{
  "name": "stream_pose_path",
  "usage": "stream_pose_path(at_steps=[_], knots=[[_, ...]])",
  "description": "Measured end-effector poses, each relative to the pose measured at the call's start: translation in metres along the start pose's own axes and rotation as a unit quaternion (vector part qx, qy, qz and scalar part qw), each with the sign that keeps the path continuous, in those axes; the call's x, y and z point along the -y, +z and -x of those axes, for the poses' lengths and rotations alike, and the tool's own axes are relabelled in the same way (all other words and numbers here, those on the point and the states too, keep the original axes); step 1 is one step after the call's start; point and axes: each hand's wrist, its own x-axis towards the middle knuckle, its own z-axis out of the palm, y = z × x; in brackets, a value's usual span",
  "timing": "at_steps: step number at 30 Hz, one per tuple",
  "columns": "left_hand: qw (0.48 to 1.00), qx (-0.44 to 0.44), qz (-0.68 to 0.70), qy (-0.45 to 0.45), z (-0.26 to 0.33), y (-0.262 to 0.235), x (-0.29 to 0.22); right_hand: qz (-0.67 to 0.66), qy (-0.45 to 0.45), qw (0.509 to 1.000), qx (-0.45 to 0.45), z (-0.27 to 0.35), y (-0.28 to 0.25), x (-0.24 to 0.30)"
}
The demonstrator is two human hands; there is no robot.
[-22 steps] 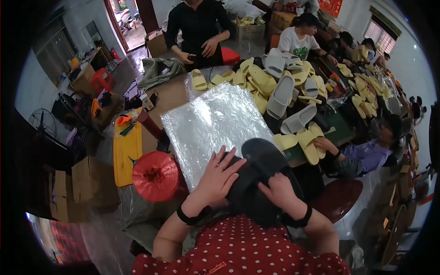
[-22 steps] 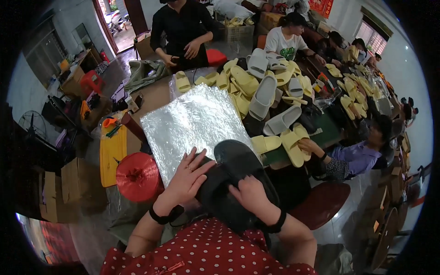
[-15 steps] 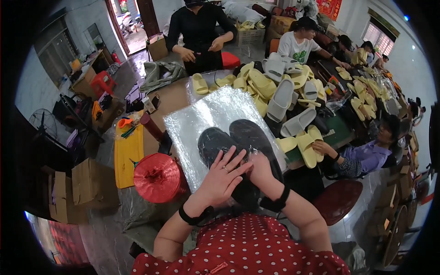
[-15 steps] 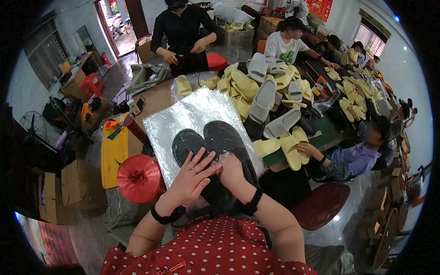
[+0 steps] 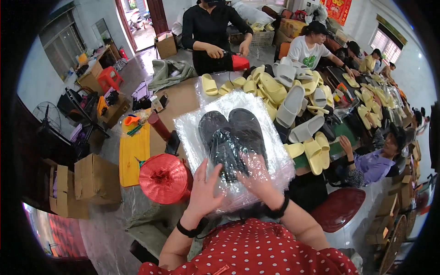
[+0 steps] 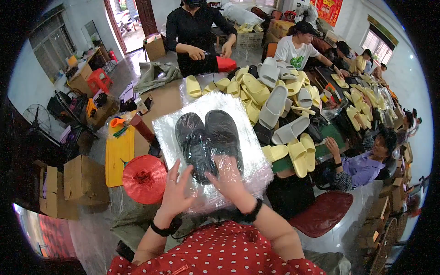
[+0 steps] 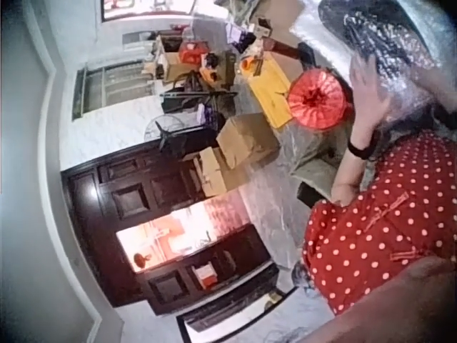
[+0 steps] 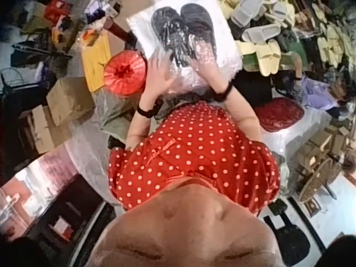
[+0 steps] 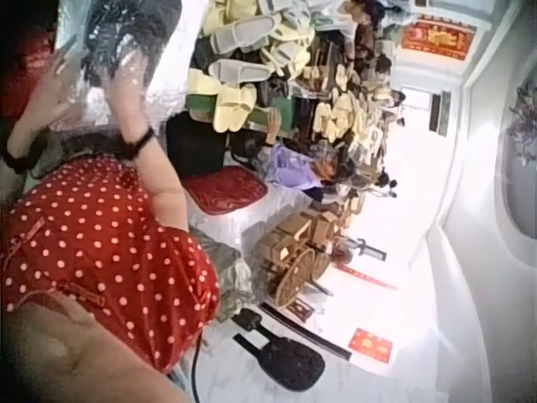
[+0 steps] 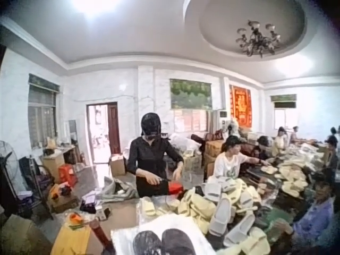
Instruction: Placing finished sandals into individual plastic bags at a manufacturing workstation.
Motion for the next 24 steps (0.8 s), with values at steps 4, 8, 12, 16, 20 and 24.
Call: stream_pose_path(at_steps=[4, 8, 12, 16, 20, 24], knots=[[0.981, -0.002, 0.058, -0.186, 0.023, 0.007, 0.01, -0.146, -0.038, 0.987, 0.051, 0.071, -0.071, -0.017], [0.959, 0.009, 0.145, -0.243, 0.022, 0.003, -0.005, -0.04, 0.196, 0.976, -0.082, 0.062, -0.11, -0.042], [0.947, -0.033, 0.197, -0.253, 0.018, 0.013, -0.014, -0.017, 0.26, 0.965, 0.031, 0.032, -0.108, -0.066], [0.951, -0.079, 0.192, -0.231, 0.033, 0.022, -0.01, -0.139, 0.254, 0.954, 0.073, 0.034, -0.099, -0.081], [0.913, -0.148, 0.255, -0.281, 0.047, 0.027, -0.006, -0.231, 0.261, 0.936, 0.058, 0.043, -0.114, -0.121], [0.915, -0.179, 0.237, -0.272, 0.049, 0.03, -0.013, -0.123, 0.047, 0.986, 0.098, 0.027, -0.137, -0.103]])
